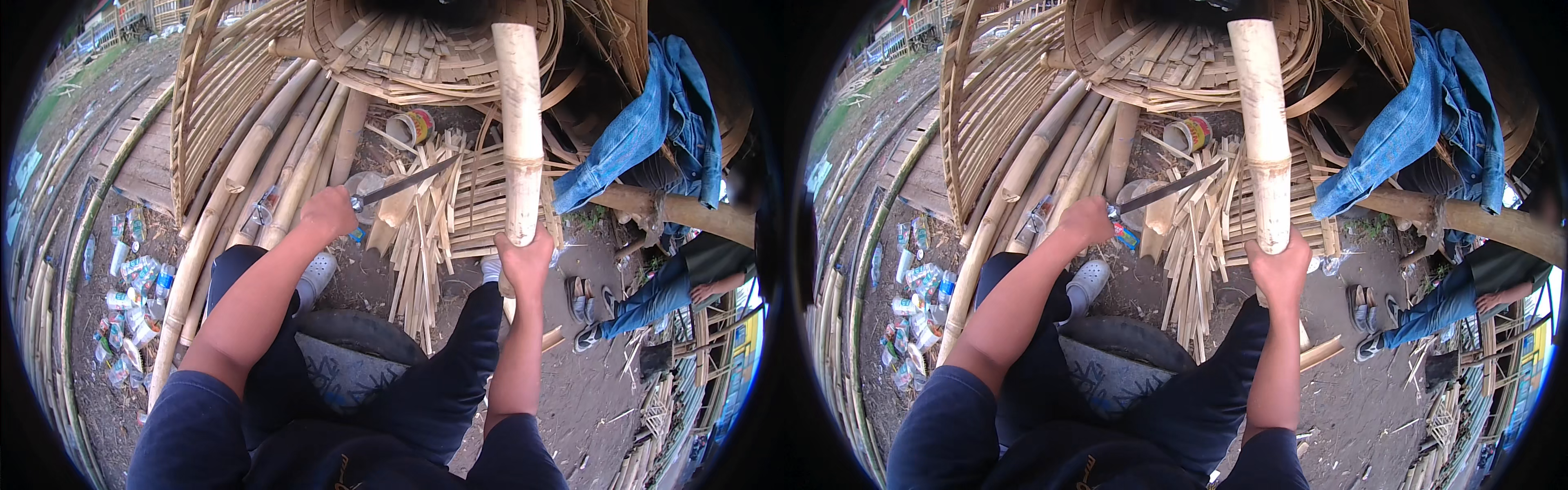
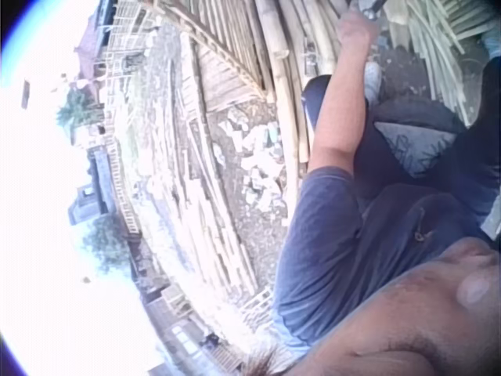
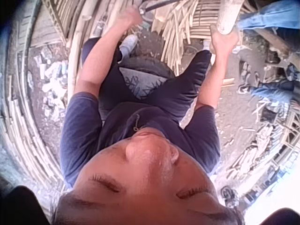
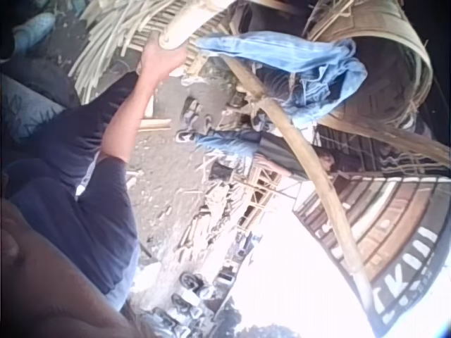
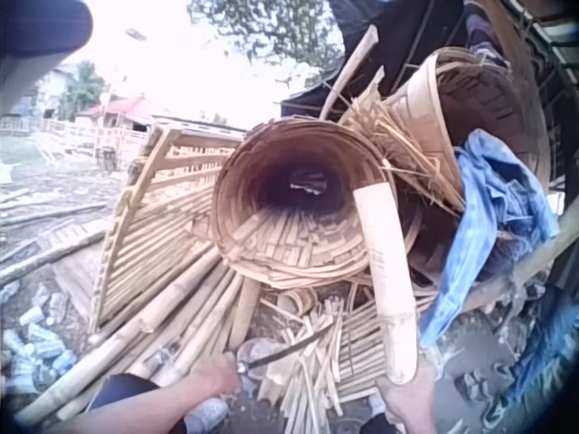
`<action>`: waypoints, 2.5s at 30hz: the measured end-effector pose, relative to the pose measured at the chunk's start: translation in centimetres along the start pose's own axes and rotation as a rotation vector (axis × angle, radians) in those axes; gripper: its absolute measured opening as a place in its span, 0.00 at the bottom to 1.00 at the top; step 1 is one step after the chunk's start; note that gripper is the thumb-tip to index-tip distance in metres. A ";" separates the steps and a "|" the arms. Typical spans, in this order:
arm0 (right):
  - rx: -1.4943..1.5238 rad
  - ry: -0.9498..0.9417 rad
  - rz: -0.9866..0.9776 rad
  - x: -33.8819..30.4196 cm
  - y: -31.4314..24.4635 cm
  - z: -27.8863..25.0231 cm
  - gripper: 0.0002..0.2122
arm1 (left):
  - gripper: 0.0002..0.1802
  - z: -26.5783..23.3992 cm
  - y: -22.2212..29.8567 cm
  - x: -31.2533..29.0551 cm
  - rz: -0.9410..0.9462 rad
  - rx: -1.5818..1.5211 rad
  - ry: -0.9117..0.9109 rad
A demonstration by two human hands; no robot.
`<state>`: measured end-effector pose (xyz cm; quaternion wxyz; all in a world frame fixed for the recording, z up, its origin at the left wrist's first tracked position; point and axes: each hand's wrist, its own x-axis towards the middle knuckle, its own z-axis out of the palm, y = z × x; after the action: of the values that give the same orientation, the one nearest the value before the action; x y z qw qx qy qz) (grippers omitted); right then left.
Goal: The person shaves a piece of bamboo by hand using a knife, removing thin strips from the surface and ends of the bamboo pole.
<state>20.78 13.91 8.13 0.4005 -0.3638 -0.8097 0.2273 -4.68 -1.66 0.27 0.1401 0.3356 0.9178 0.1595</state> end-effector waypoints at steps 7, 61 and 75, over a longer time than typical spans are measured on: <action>0.102 -0.179 0.155 -3.6 6.1 4.0 0.10 | 0.16 1.1 0.1 0.4 0.045 -0.003 0.022; -0.009 -0.212 0.143 -5.9 8.2 4.5 0.10 | 0.18 5.2 -1.2 -1.3 -0.063 -0.047 -0.020; 0.661 0.199 -0.028 -2.6 2.4 -0.6 0.08 | 0.20 5.3 -0.6 -1.0 -0.060 0.033 -0.079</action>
<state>23.37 13.47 5.66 0.5768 -0.2236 -0.6541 0.4354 -2.33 -1.66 -4.66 0.1755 0.3164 0.9236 0.1267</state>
